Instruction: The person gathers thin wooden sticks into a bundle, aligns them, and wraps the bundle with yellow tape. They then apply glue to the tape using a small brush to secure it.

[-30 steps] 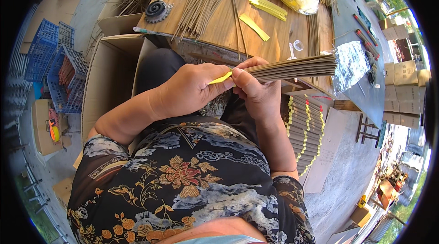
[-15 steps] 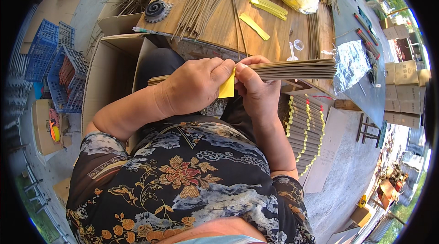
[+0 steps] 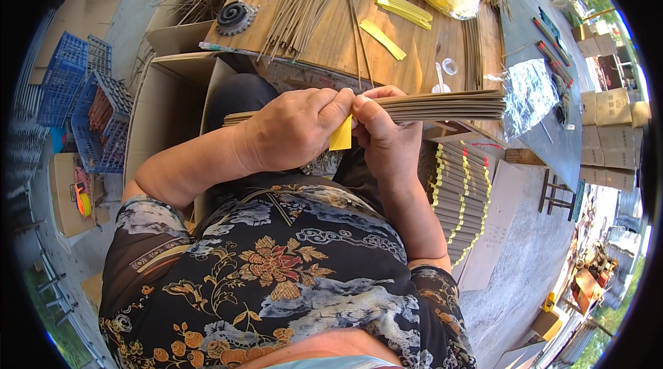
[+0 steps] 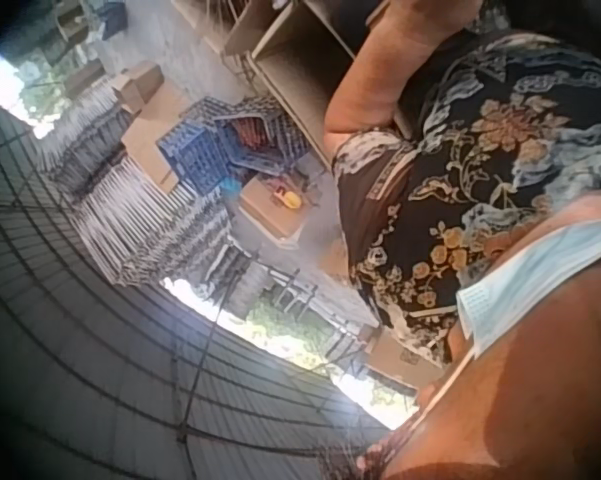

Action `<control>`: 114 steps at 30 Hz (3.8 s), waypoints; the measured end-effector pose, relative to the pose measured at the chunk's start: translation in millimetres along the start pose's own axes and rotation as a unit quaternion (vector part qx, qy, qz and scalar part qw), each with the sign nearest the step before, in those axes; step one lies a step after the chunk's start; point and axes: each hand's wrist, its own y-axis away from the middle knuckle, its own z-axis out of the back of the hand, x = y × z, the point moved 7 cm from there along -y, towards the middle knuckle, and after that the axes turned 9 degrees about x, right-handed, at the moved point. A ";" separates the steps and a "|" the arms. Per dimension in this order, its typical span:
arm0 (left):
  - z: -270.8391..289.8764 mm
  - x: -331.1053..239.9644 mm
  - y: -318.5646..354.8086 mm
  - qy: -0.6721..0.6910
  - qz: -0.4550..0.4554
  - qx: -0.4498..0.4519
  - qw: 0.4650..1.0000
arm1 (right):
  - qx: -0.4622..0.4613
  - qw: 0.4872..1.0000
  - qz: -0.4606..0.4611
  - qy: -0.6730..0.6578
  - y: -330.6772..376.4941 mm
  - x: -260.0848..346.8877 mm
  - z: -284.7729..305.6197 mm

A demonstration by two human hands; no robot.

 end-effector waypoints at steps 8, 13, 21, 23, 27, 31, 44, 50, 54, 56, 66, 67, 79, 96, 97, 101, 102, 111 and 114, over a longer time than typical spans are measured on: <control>-5.5 -3.2 0.4 -0.015 0.003 0.011 1.000 | -0.012 1.000 -0.003 0.001 0.1 -3.3 2.9; -18.6 -3.2 2.3 -0.127 0.008 0.031 0.991 | -0.014 0.999 -0.025 -0.021 -3.8 -9.4 5.2; -23.5 14.4 0.9 -0.084 0.042 0.047 0.994 | 0.092 0.995 -0.034 0.014 -14.0 -6.5 4.0; -21.7 16.0 0.7 -0.066 0.051 0.043 0.996 | 0.115 0.991 -0.009 0.074 -15.0 -3.0 2.3; -14.7 13.5 -1.1 -0.039 0.063 0.044 0.996 | 0.145 0.983 -0.017 0.111 -12.9 1.5 2.5; -12.3 16.0 -0.8 0.025 0.098 0.068 0.993 | 0.160 0.975 -0.017 0.151 -11.7 6.1 1.9; -7.0 19.4 0.6 0.179 0.100 0.055 0.977 | 0.181 0.968 -0.033 0.170 -11.9 10.9 -2.6; -4.4 16.4 1.5 0.291 0.145 0.096 0.941 | 0.200 0.966 -0.022 0.165 -9.6 14.8 -4.3; -6.7 19.8 4.0 0.392 0.131 0.100 0.905 | 0.199 0.964 0.014 0.176 -7.3 18.6 -5.9; -10.1 20.8 5.4 0.481 0.169 0.114 0.853 | 0.219 0.965 0.009 0.147 -6.1 19.9 -9.4; -25.7 21.3 16.6 0.736 0.263 0.119 0.612 | 0.217 0.906 0.047 0.362 -13.1 17.1 -2.4; -27.1 22.1 17.3 0.750 0.273 0.110 0.592 | 0.219 0.928 0.061 0.297 -12.6 20.0 -3.6; -23.9 19.9 9.2 0.642 0.312 0.147 0.684 | 0.171 0.932 0.152 -0.280 -26.4 33.4 -30.4; -33.0 3.0 0.9 0.766 0.227 0.157 0.580 | 0.293 0.909 0.162 -0.247 -19.9 47.1 -41.2; -33.9 3.4 0.8 0.763 0.228 0.157 0.584 | 0.291 0.902 0.157 -0.277 -21.0 45.9 -40.0; -33.2 11.7 0.9 0.639 0.229 0.143 0.721 | 0.173 0.940 0.154 -0.252 -25.7 38.5 -26.5; -31.5 12.7 0.4 0.600 0.226 0.134 0.755 | 0.158 0.944 0.157 -0.245 -24.4 40.4 -26.7; -35.3 12.5 -2.8 0.571 0.219 0.103 0.785 | 0.027 0.967 0.159 -0.198 -18.7 44.1 -20.5; -38.7 12.3 1.0 0.658 0.243 0.115 0.703 | 0.085 0.961 0.137 -0.225 -23.6 42.1 -23.0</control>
